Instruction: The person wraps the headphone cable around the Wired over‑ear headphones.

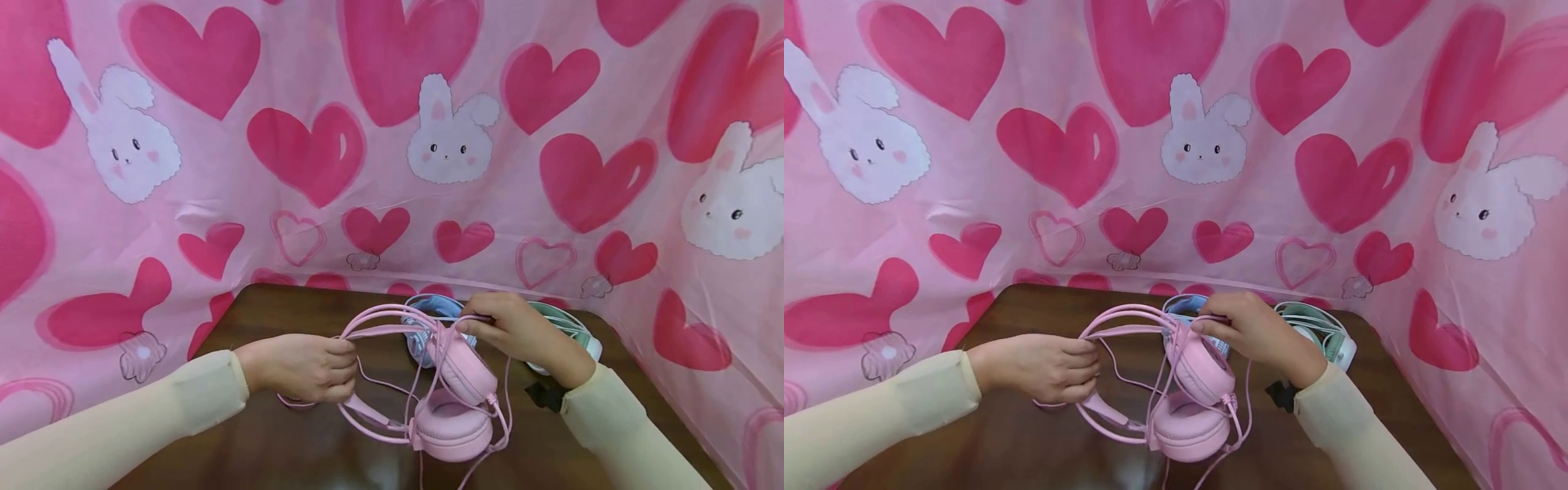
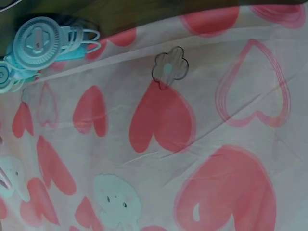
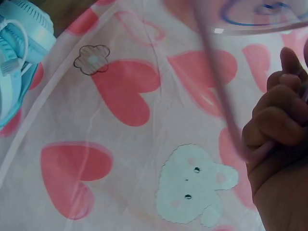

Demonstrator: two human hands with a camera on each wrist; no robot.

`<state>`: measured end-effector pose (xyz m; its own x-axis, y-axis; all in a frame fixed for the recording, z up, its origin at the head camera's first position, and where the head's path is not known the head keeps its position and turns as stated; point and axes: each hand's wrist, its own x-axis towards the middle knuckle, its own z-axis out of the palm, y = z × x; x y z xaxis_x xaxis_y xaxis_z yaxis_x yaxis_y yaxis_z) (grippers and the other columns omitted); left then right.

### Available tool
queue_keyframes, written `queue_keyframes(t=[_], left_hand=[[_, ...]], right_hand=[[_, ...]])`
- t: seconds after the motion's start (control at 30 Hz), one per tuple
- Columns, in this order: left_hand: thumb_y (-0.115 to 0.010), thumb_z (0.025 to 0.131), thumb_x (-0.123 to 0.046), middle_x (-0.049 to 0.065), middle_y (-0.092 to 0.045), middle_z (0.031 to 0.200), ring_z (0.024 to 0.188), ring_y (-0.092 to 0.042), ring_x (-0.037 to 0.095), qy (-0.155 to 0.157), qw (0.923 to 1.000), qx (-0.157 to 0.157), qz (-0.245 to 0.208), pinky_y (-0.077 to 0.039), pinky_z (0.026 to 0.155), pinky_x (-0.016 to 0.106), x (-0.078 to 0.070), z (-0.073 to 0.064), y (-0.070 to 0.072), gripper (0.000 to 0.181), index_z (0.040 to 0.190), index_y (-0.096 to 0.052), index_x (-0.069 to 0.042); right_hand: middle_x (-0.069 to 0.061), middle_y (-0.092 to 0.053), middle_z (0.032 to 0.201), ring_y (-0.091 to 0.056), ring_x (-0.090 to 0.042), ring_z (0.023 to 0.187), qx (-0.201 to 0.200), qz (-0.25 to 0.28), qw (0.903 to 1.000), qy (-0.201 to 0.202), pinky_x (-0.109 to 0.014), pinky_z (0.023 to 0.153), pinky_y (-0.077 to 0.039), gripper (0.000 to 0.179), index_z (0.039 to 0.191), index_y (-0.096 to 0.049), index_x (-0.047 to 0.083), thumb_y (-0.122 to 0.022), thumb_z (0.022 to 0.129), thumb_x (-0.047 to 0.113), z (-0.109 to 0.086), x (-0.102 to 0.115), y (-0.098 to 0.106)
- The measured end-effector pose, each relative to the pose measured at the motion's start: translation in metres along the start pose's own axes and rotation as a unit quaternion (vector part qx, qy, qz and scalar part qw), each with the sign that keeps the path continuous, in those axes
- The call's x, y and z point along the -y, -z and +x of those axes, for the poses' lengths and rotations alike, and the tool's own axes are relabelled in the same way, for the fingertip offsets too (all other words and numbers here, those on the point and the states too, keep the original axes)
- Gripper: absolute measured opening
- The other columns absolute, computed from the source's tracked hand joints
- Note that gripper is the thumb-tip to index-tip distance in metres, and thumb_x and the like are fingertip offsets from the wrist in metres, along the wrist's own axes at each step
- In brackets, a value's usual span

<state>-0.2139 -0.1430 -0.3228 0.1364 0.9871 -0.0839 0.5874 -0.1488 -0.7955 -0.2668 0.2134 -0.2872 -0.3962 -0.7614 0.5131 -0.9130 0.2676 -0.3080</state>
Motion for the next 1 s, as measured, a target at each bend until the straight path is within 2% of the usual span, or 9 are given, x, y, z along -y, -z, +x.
queue_keyframes(t=[0.1, 0.23, 0.43, 0.7, 0.8, 0.87, 0.93, 1.0], left_hand=[[-0.030, 0.099, -0.010, 0.005, -0.065, 0.098, 0.093, -0.060, 0.025, 0.012, 0.9993, -0.026, -0.023, -0.043, 0.095, 0.039, -0.004, 0.004, 0.005, 0.026, 0.099, -0.056, -0.013], [-0.037, 0.099, -0.011, 0.007, -0.062, 0.102, 0.095, -0.059, 0.026, 0.023, 0.9968, -0.060, -0.048, -0.044, 0.094, 0.040, -0.011, 0.009, 0.005, 0.018, 0.097, -0.055, -0.012], [-0.036, 0.100, -0.008, 0.007, -0.063, 0.102, 0.095, -0.060, 0.027, 0.030, 0.9945, -0.091, -0.044, -0.047, 0.093, 0.040, -0.015, 0.011, 0.004, 0.023, 0.098, -0.058, -0.011], [-0.044, 0.096, -0.009, 0.005, -0.061, 0.092, 0.086, -0.060, 0.023, 0.025, 0.9881, -0.151, -0.019, -0.051, 0.086, 0.036, -0.005, 0.027, 0.029, 0.015, 0.094, -0.059, -0.011], [-0.046, 0.096, -0.011, 0.004, -0.062, 0.091, 0.084, -0.061, 0.022, 0.022, 0.9870, -0.159, -0.007, -0.052, 0.084, 0.035, 0.000, 0.030, 0.036, 0.013, 0.093, -0.059, -0.012], [-0.046, 0.097, -0.011, 0.004, -0.064, 0.091, 0.085, -0.062, 0.021, 0.024, 0.9869, -0.159, 0.000, -0.052, 0.085, 0.035, 0.002, 0.030, 0.038, 0.014, 0.094, -0.060, -0.012], [-0.045, 0.097, -0.009, 0.005, -0.065, 0.092, 0.086, -0.063, 0.022, 0.033, 0.9869, -0.158, 0.004, -0.052, 0.086, 0.035, 0.005, 0.029, 0.038, 0.015, 0.094, -0.060, -0.011], [-0.044, 0.097, -0.007, 0.005, -0.065, 0.092, 0.087, -0.063, 0.021, 0.046, 0.9862, -0.159, 0.009, -0.052, 0.088, 0.036, 0.006, 0.029, 0.038, 0.017, 0.095, -0.061, -0.010]], right_hand=[[0.015, -0.045, 0.067, -0.043, -0.003, 0.059, -0.025, 0.007, 0.9995, -0.015, -0.021, 0.052, -0.038, 0.016, 0.084, -0.065, 0.024, -0.074, 0.085, 0.010, 0.000, -0.005, -0.004], [0.011, -0.048, 0.066, -0.042, -0.004, 0.059, -0.052, 0.059, 0.9966, -0.025, -0.021, 0.050, -0.037, 0.021, 0.084, -0.067, 0.017, -0.072, 0.082, -0.003, -0.001, -0.010, -0.011], [0.003, -0.058, 0.074, -0.049, -0.011, 0.065, -0.052, 0.132, 0.9891, -0.040, -0.026, 0.054, -0.043, 0.023, 0.092, -0.068, 0.006, -0.064, 0.083, -0.014, 0.003, -0.010, -0.016], [0.002, -0.062, 0.080, -0.053, -0.013, 0.069, -0.043, 0.180, 0.9820, -0.036, -0.025, 0.057, -0.046, 0.017, 0.095, -0.069, 0.008, -0.065, 0.086, -0.007, 0.001, -0.020, -0.016], [0.000, -0.062, 0.081, -0.054, -0.014, 0.071, -0.027, 0.187, 0.9812, -0.039, -0.026, 0.059, -0.047, 0.014, 0.095, -0.069, 0.007, -0.064, 0.089, -0.004, 0.001, -0.027, -0.019], [0.001, -0.063, 0.081, -0.056, -0.013, 0.073, -0.020, 0.192, 0.9795, -0.058, -0.026, 0.062, -0.048, 0.012, 0.095, -0.070, 0.007, -0.062, 0.091, -0.001, 0.001, -0.031, -0.022], [0.000, -0.064, 0.083, -0.057, -0.014, 0.076, -0.021, 0.213, 0.9738, -0.077, -0.026, 0.064, -0.049, 0.011, 0.097, -0.069, 0.006, -0.059, 0.094, 0.001, 0.001, -0.035, -0.025], [0.000, -0.064, 0.085, -0.058, -0.014, 0.077, -0.025, 0.247, 0.9639, -0.095, -0.025, 0.066, -0.049, 0.013, 0.101, -0.068, 0.005, -0.056, 0.097, 0.004, 0.001, -0.040, -0.029]])
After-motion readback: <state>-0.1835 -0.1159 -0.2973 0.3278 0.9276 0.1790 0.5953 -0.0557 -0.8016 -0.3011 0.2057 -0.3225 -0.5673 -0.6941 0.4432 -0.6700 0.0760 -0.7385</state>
